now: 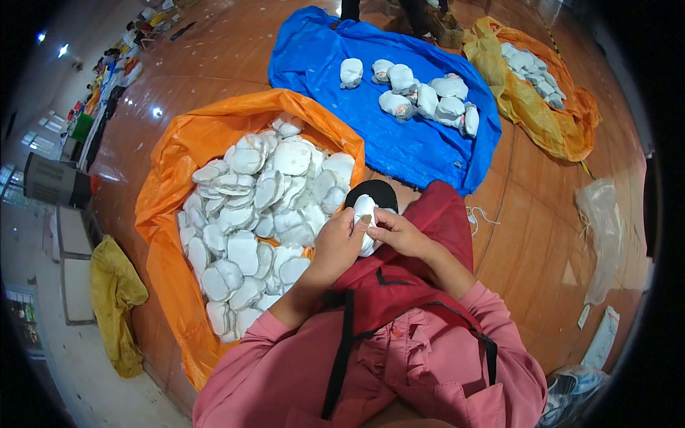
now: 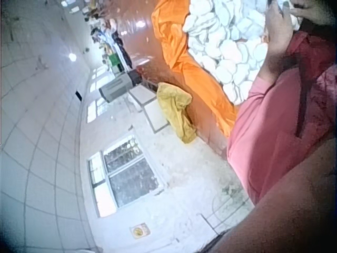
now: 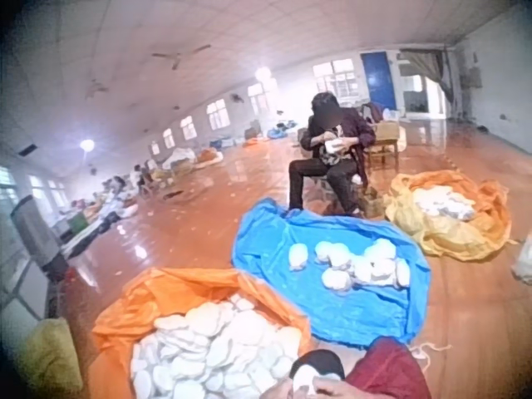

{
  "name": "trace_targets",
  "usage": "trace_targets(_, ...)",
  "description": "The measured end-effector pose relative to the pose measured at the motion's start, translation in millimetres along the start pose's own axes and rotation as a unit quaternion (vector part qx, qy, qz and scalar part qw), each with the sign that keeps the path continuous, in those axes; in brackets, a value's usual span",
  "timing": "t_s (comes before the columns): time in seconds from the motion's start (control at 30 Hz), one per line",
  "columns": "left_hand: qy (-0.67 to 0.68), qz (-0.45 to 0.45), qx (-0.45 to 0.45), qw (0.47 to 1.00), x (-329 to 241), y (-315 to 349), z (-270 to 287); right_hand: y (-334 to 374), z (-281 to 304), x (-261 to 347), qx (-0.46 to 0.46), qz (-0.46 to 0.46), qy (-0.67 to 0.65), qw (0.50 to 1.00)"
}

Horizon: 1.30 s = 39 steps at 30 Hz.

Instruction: The person sits on the floor and repeatedly stuffs white fabric inserts into white slipper-like items, then places the finished units into a blue tarp. The person handles the items one at a time, folding and tucking the fabric before moving to the next unit.

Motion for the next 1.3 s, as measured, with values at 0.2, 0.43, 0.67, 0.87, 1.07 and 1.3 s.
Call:
trace_targets(0.2, 0.057, -0.064, -0.044, 0.995, 10.1, 3.2, -12.5, -10.0, 3.5, -15.9, -0.047, 0.054, -0.042, 0.997)
trace_targets(0.43, 0.005, -0.068, -0.079, 0.995, 7.7, 7.9, -14.6, -2.9, -3.2, 0.8, -0.155, 0.083, 0.047, 0.983)
trace_targets(0.67, 0.324, 0.001, 0.002, 0.946, 24.9, 7.5, -26.7, 1.1, 10.9, -10.7, -0.226, 0.114, 0.083, 0.964)
trace_targets(0.87, 0.490, 0.044, 0.058, 0.869, 29.3, 9.3, -35.1, -1.0, 17.5, -17.6, -0.217, 0.088, 0.046, 0.971)
trace_targets(1.07, 0.306, 0.052, -0.063, 0.949, 26.5, 2.8, -23.8, -5.7, 26.2, -13.5, -0.253, 0.076, -0.065, 0.962)
trace_targets(1.3, 0.123, 0.030, -0.136, 0.983, 12.6, 0.4, -9.0, 15.6, 14.9, 16.1, -0.209, 0.081, 0.022, 0.974)
Point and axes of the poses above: each hand's wrist, its own y-axis away from the middle knuckle, its own z-axis out of the back of the hand, x = y × z, the point moved 5 cm from there along -y, towards the middle knuckle, and after that the axes turned 10 degrees about -z, right-handed, at the moved point
